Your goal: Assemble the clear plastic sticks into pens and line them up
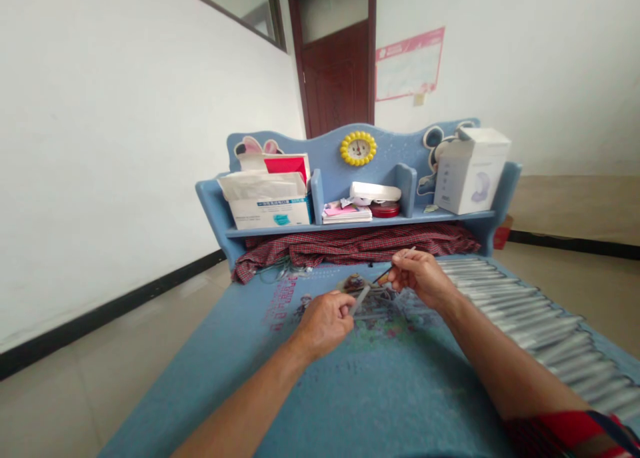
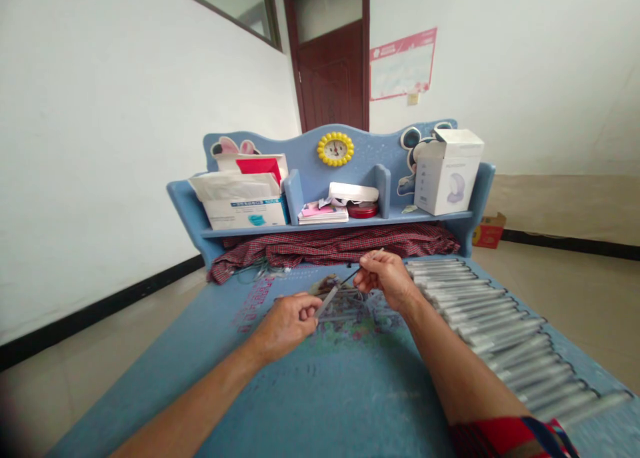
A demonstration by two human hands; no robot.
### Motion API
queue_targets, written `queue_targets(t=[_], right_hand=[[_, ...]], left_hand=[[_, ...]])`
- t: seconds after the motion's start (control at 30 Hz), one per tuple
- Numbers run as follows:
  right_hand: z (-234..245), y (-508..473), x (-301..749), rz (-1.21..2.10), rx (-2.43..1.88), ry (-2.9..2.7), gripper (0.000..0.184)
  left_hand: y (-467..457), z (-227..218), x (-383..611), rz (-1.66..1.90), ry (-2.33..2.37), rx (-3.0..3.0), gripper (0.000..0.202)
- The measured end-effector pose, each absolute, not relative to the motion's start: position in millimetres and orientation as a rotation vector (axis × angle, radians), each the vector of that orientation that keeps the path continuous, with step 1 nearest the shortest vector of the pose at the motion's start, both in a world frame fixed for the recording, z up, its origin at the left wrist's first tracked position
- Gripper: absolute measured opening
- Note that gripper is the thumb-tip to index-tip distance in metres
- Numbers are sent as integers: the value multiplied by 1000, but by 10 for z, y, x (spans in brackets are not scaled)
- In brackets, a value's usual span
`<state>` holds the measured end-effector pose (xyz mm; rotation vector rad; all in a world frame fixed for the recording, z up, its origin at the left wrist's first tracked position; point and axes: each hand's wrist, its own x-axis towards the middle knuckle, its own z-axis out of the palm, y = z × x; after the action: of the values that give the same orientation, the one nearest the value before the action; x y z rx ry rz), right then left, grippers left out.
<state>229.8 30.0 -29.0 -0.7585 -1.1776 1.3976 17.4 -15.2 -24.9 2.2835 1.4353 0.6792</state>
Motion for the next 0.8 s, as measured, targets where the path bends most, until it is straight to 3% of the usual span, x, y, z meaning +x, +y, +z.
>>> queue_targets(t=[0.23, 0.5, 0.8], right_hand=[[-274, 287, 2345, 1438, -698, -1274, 21], [-196, 205, 2276, 1332, -702, -1313, 23], [-225, 107, 2089, 1394, -701, -1423, 24]], left_hand=[[-159, -203, 160, 725, 1330, 2290, 10], [-138, -177, 94, 757, 1338, 2364, 11], [-189, -116, 130, 815, 1223, 2040, 12]])
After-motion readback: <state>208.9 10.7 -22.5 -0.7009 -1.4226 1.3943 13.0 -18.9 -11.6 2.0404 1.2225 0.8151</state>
